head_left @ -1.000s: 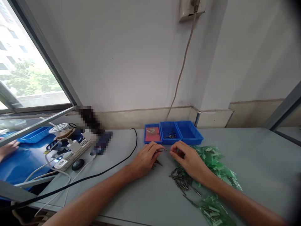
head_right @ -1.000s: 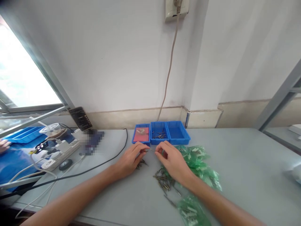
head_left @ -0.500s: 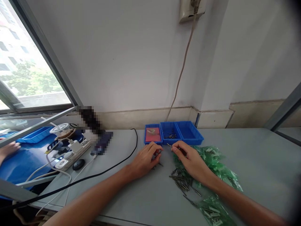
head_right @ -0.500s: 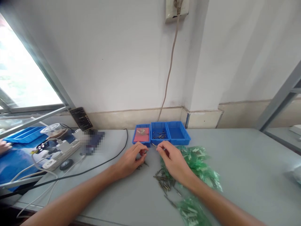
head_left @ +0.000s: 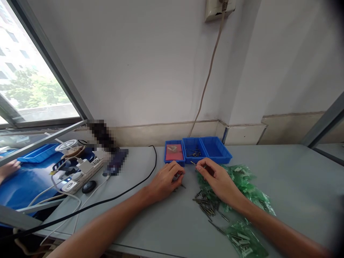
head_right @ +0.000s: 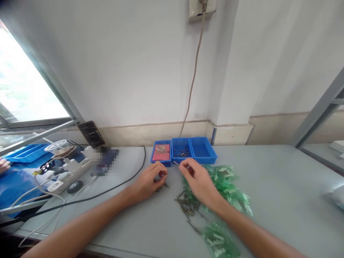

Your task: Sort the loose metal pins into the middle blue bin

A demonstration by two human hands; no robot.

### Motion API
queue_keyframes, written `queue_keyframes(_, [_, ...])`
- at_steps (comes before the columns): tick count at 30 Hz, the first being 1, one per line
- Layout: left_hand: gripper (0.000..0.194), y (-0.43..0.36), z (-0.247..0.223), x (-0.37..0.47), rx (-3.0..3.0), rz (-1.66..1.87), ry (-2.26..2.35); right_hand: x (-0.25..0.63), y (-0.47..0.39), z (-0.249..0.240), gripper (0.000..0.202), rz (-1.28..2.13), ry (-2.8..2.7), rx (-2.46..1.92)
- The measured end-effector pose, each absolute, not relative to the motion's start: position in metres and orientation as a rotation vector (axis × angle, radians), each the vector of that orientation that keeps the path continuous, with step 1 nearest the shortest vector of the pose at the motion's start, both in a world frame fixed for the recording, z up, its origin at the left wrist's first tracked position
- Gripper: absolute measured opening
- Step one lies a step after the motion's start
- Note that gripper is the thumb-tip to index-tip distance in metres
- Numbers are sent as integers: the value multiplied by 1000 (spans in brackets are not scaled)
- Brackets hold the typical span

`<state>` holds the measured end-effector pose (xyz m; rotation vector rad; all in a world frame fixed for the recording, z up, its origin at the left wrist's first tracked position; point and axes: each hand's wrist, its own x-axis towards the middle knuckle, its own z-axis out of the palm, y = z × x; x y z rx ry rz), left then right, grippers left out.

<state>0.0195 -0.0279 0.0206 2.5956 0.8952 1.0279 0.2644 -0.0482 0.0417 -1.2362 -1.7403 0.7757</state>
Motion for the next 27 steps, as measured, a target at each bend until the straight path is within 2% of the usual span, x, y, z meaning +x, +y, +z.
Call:
queue_keyframes(13, [10,-26,17,18,2532,1012,860,267,-44,43,23,853,-1613,-1225])
queue_keyframes(27, [9,-27,19,19,2566,1057,854,266,-47,44,32,915,-1576,-1220])
